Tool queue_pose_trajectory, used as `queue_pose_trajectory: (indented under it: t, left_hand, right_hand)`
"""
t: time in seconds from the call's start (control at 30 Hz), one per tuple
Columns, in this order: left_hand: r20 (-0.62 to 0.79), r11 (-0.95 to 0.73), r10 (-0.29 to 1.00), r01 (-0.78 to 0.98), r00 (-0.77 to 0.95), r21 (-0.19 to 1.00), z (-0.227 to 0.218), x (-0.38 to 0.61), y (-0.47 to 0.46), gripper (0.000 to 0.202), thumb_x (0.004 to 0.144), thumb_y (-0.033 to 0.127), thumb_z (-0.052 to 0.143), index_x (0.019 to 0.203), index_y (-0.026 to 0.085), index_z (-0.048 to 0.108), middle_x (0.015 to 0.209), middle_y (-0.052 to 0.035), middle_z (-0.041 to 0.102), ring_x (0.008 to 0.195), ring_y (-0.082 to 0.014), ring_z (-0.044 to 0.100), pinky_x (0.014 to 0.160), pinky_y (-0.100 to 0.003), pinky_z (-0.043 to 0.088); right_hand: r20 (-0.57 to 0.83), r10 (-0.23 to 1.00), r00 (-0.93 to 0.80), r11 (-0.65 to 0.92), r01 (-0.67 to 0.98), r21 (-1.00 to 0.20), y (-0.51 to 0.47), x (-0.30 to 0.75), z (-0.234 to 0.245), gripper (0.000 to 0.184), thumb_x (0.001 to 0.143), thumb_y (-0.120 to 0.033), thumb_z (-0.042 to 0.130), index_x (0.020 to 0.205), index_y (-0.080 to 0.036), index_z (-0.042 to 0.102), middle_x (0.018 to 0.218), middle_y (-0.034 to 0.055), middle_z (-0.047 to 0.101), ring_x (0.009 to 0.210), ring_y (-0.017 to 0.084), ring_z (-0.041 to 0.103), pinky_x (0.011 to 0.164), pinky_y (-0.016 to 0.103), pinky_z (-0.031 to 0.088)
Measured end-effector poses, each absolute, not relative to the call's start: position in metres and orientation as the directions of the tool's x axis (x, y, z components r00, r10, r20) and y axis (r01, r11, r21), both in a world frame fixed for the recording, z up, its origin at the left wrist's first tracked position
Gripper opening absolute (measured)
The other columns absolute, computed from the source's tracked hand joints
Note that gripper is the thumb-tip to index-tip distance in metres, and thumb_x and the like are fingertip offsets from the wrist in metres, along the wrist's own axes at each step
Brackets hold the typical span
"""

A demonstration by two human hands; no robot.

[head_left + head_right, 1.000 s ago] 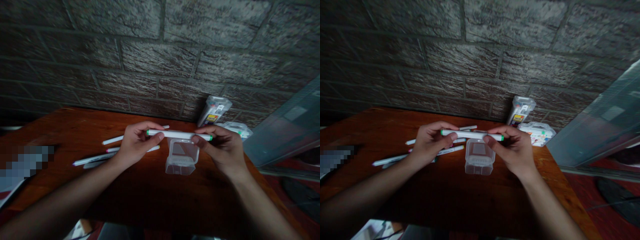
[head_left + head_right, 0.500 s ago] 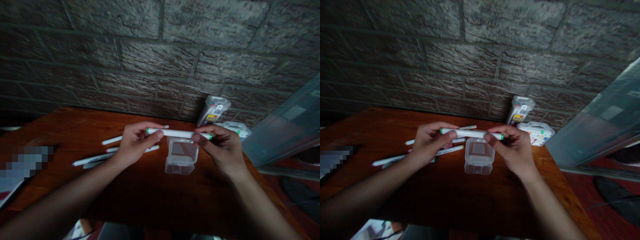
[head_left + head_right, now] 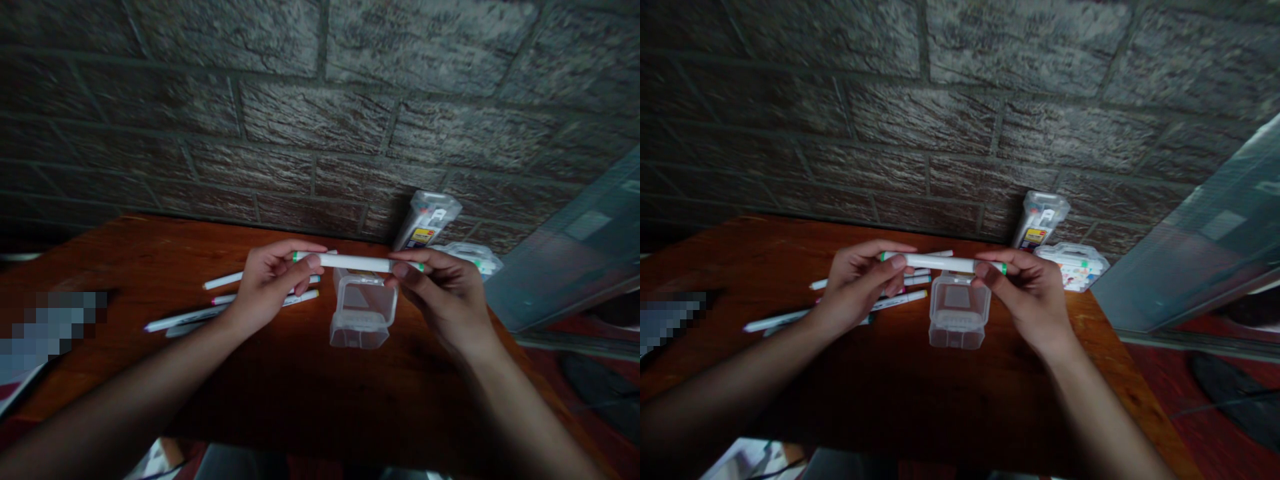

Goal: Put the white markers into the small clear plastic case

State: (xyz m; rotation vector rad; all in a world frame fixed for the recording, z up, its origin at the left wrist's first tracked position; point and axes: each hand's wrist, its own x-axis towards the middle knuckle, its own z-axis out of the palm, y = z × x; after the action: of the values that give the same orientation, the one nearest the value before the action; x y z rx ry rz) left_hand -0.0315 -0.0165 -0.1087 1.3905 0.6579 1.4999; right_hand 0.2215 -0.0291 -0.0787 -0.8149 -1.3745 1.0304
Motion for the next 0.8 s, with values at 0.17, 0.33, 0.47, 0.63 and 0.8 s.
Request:
queue_pose_trajectory:
  t: [0.17,0.33,0.47,0.63,0.8]
  left_hand:
    - [0.411,-0.370,0.906,-0.280,0.103,0.886,-0.106,-0.032,-0.018,0.017,0.089,0.027,0.082,0.105,0.022,0.086,0.057,0.0016,0.064,0.048,-0.0094,0.050,0.049,-0.024,0.038]
    - [0.411,-0.368,0.907,-0.302,0.092,0.879,-0.102,-0.031,-0.019,0.018,0.088,0.029,0.082,0.103,0.021,0.086,0.067,-0.0025,0.074,0.047,-0.0093,0.050,0.049,-0.025,0.040]
    - [0.399,-0.353,0.914,-0.334,0.078,0.874,-0.099,-0.030,-0.020,0.018,0.087,0.029,0.081,0.101,0.021,0.087,0.074,-0.0051,0.079,0.046,-0.0084,0.051,0.049,-0.025,0.040]
    - [0.392,-0.338,0.917,-0.376,0.075,0.863,-0.096,-0.030,-0.019,0.019,0.085,0.028,0.080,0.100,0.020,0.087,0.073,-0.0064,0.080,0.044,-0.0084,0.051,0.047,-0.024,0.039]
    - [0.377,-0.324,0.924,-0.386,0.066,0.863,-0.095,-0.030,-0.020,0.022,0.085,0.027,0.077,0.102,0.018,0.086,0.074,-0.0081,0.081,0.044,-0.0095,0.051,0.048,-0.025,0.040]
  right_hand:
    - [0.324,0.944,-0.068,0.314,-0.128,-0.941,-0.031,0.219,-0.075,0.020,0.077,-0.035,0.094,0.094,-0.026,0.087,0.069,0.0029,0.082,0.058,0.014,0.072,0.053,0.021,0.053]
    - [0.282,0.958,-0.050,0.274,-0.123,-0.954,-0.032,0.219,-0.073,0.020,0.078,-0.037,0.091,0.095,-0.025,0.088,0.067,0.0042,0.081,0.045,0.010,0.055,0.041,0.019,0.035]
    - [0.301,0.951,-0.073,0.289,-0.137,-0.947,-0.032,0.220,-0.074,0.018,0.085,-0.035,0.085,0.099,-0.025,0.088,0.071,0.0051,0.082,0.041,0.006,0.036,0.040,0.021,0.024]
    - [0.322,0.942,-0.093,0.305,-0.160,-0.939,-0.031,0.221,-0.074,0.019,0.089,-0.033,0.078,0.102,-0.023,0.088,0.077,0.0069,0.084,0.043,0.008,0.035,0.041,0.025,0.024]
    - [0.308,0.948,-0.086,0.292,-0.161,-0.943,-0.031,0.220,-0.072,0.020,0.088,-0.031,0.073,0.101,-0.023,0.087,0.077,0.0069,0.084,0.042,0.010,0.037,0.040,0.026,0.024]
